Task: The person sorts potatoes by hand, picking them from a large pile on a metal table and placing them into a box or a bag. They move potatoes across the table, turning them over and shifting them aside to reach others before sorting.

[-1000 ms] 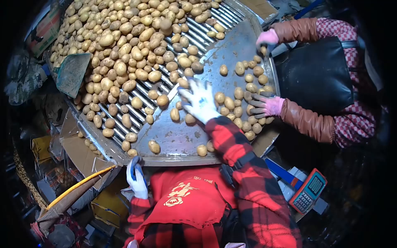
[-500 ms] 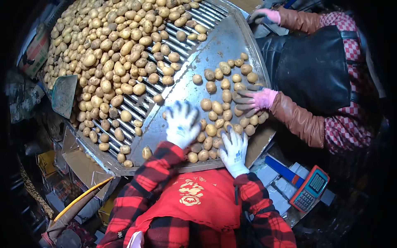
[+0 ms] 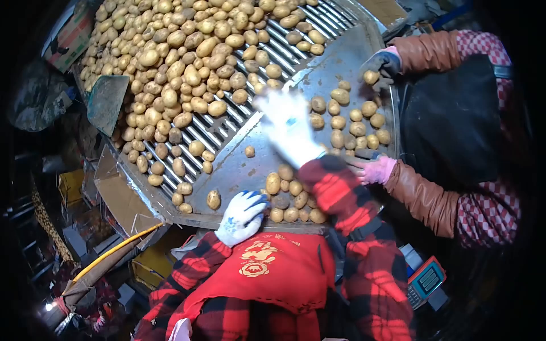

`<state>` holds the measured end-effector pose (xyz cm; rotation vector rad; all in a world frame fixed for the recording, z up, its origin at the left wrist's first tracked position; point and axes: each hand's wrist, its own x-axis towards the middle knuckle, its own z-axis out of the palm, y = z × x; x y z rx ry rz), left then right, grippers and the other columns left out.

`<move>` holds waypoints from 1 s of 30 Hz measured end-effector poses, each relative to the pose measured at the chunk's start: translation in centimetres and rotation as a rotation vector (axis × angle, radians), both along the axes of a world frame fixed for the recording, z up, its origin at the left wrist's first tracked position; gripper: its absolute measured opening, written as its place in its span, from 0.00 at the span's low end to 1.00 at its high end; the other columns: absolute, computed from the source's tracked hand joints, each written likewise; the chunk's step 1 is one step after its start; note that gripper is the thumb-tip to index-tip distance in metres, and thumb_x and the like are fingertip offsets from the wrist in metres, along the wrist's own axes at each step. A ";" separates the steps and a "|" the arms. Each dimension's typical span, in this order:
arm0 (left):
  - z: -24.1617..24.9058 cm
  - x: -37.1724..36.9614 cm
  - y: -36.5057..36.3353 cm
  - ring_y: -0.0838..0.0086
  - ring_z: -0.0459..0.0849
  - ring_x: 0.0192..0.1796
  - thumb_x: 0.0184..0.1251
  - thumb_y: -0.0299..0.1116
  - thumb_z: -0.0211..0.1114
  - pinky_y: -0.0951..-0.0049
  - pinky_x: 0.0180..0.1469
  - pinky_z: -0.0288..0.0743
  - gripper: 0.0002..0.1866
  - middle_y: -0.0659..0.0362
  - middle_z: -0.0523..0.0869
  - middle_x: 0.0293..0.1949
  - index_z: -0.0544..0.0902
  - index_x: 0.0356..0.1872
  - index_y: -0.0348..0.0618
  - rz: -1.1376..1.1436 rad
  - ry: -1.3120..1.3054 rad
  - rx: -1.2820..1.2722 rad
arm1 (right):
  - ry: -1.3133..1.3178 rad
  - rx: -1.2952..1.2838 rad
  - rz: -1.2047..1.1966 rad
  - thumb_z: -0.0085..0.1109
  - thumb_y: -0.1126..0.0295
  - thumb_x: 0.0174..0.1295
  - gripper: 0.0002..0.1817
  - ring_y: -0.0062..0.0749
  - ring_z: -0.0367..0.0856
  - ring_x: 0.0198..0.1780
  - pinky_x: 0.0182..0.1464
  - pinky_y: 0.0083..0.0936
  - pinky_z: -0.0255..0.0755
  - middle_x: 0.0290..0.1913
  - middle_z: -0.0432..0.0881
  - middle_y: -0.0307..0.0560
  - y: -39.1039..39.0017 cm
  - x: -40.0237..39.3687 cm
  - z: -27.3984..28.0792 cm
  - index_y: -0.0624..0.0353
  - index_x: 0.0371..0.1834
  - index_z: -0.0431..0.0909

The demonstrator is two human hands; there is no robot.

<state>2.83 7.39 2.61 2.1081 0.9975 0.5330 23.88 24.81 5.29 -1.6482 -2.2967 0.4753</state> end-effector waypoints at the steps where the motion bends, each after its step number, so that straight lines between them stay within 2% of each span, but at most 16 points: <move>1: -0.3 -1.2 -1.0 0.51 0.80 0.62 0.57 0.27 0.67 0.50 0.67 0.71 0.20 0.49 0.84 0.57 0.83 0.54 0.41 0.114 -0.007 0.011 | 0.002 -0.324 0.069 0.61 0.66 0.57 0.26 0.53 0.71 0.68 0.72 0.54 0.59 0.67 0.74 0.55 -0.6 -2.8 2.0 0.55 0.62 0.77; 3: -0.1 -3.4 -2.5 0.51 0.82 0.61 0.59 0.26 0.66 0.52 0.66 0.73 0.21 0.47 0.85 0.58 0.84 0.55 0.40 0.259 0.050 -0.015 | -0.028 0.191 0.157 0.59 0.68 0.57 0.23 0.49 0.72 0.64 0.65 0.49 0.66 0.64 0.75 0.51 -5.5 -5.4 -4.0 0.54 0.58 0.78; 5: -0.3 -4.6 -3.3 0.51 0.83 0.60 0.62 0.25 0.64 0.56 0.65 0.75 0.19 0.47 0.86 0.57 0.85 0.55 0.39 0.403 0.030 -0.093 | -0.081 0.220 0.098 0.55 0.69 0.60 0.20 0.47 0.73 0.61 0.60 0.45 0.69 0.62 0.75 0.49 -9.4 -6.5 -9.7 0.53 0.57 0.79; 7: -0.9 -5.0 -3.6 0.51 0.84 0.61 0.70 0.26 0.61 0.58 0.64 0.78 0.18 0.47 0.85 0.58 0.82 0.60 0.40 0.546 -0.059 -0.273 | -0.137 -0.164 0.164 0.53 0.68 0.63 0.19 0.44 0.70 0.66 0.59 0.41 0.70 0.66 0.72 0.43 -11.2 -6.1 -10.5 0.47 0.58 0.79; 10: -0.6 -2.5 -0.8 0.52 0.82 0.64 0.82 0.44 0.56 0.59 0.60 0.81 0.27 0.51 0.79 0.68 0.68 0.75 0.44 0.975 -0.976 -1.155 | 0.234 -0.122 0.090 0.60 0.67 0.57 0.18 0.49 0.76 0.59 0.57 0.44 0.73 0.58 0.78 0.49 -10.4 -5.6 -8.6 0.52 0.52 0.81; 11: 0.6 -1.8 1.5 0.59 0.80 0.66 0.82 0.44 0.55 0.66 0.56 0.82 0.25 0.53 0.78 0.68 0.70 0.72 0.43 1.002 -1.176 -1.371 | 0.513 -0.099 0.072 0.62 0.67 0.54 0.18 0.51 0.79 0.56 0.55 0.45 0.74 0.53 0.81 0.51 -9.6 -5.7 -6.8 0.54 0.50 0.82; 13: -4.2 -3.0 2.9 0.70 0.83 0.59 0.81 0.41 0.57 0.73 0.49 0.82 0.22 0.56 0.81 0.64 0.72 0.70 0.45 0.775 -1.360 -1.620 | 0.509 -0.122 0.158 0.63 0.67 0.51 0.16 0.53 0.80 0.51 0.54 0.46 0.74 0.46 0.82 0.56 -8.3 -4.8 -2.6 0.57 0.45 0.83; 14: -3.3 -3.4 3.5 0.77 0.83 0.44 0.81 0.38 0.56 0.78 0.41 0.79 0.18 0.59 0.85 0.52 0.75 0.65 0.43 0.753 -1.221 -1.634 | 0.416 -0.001 0.134 0.63 0.67 0.52 0.15 0.52 0.80 0.50 0.52 0.47 0.74 0.46 0.82 0.57 -6.2 -2.8 -1.1 0.57 0.43 0.83; 15: -2.6 -3.2 4.1 0.77 0.83 0.44 0.81 0.38 0.56 0.78 0.41 0.79 0.18 0.59 0.85 0.52 0.75 0.65 0.43 0.752 -1.229 -1.633 | 0.058 -0.048 -0.023 0.62 0.69 0.51 0.14 0.53 0.79 0.48 0.49 0.49 0.73 0.46 0.80 0.56 -3.6 -0.1 -1.0 0.57 0.42 0.82; 16: -1.9 -3.1 4.6 0.79 0.81 0.41 0.81 0.36 0.56 0.80 0.39 0.76 0.18 0.60 0.84 0.50 0.75 0.65 0.43 0.709 -1.108 -1.646 | -0.017 0.195 -0.214 0.61 0.70 0.51 0.14 0.53 0.78 0.44 0.45 0.51 0.72 0.48 0.79 0.57 -0.7 2.8 -0.6 0.55 0.42 0.82; 18: -2.2 -3.4 3.9 0.82 0.79 0.39 0.80 0.33 0.56 0.81 0.37 0.73 0.20 0.63 0.83 0.47 0.73 0.68 0.42 0.472 -0.888 -1.445 | -0.260 0.125 -0.583 0.53 0.61 0.63 0.17 0.56 0.79 0.46 0.48 0.54 0.74 0.57 0.77 0.58 2.2 9.5 -6.6 0.51 0.50 0.84; 19: -2.9 -3.6 2.7 0.83 0.78 0.40 0.80 0.35 0.57 0.80 0.37 0.73 0.22 0.63 0.83 0.48 0.72 0.69 0.41 0.385 -0.924 -1.407 | -0.272 0.110 -0.620 0.49 0.56 0.68 0.19 0.57 0.80 0.52 0.54 0.52 0.75 0.61 0.77 0.58 3.8 13.4 -13.5 0.49 0.54 0.84; 21: -1.5 -3.0 2.8 0.83 0.80 0.43 0.80 0.38 0.58 0.80 0.39 0.74 0.23 0.64 0.83 0.47 0.73 0.70 0.42 0.470 -0.826 -1.652 | -0.373 0.008 -0.454 0.55 0.56 0.65 0.18 0.55 0.82 0.58 0.60 0.46 0.76 0.54 0.84 0.58 7.2 17.5 -16.0 0.49 0.51 0.87; 23: -0.8 -3.5 0.9 0.81 0.82 0.46 0.80 0.39 0.58 0.80 0.42 0.76 0.23 0.63 0.84 0.50 0.73 0.70 0.43 0.390 -0.803 -1.536 | 0.217 -0.435 -0.717 0.58 0.62 0.62 0.15 0.53 0.81 0.59 0.62 0.43 0.75 0.50 0.87 0.54 8.7 16.8 -11.0 0.54 0.48 0.88; 27: -1.0 -6.7 -3.4 0.75 0.85 0.51 0.75 0.35 0.66 0.79 0.45 0.80 0.28 0.56 0.82 0.63 0.71 0.72 0.43 0.513 -1.002 -1.668 | -0.061 0.165 -0.364 0.60 0.67 0.62 0.17 0.49 0.84 0.56 0.60 0.37 0.77 0.54 0.85 0.55 5.1 10.2 -6.7 0.61 0.52 0.85; 30: -1.8 -8.1 -6.9 0.69 0.86 0.56 0.75 0.33 0.64 0.74 0.47 0.81 0.28 0.55 0.81 0.66 0.70 0.73 0.43 0.661 -1.194 -1.631 | 0.575 -0.364 -0.142 0.64 0.68 0.61 0.21 0.39 0.82 0.58 0.63 0.33 0.74 0.56 0.84 0.52 -0.1 -1.3 -1.7 0.60 0.57 0.82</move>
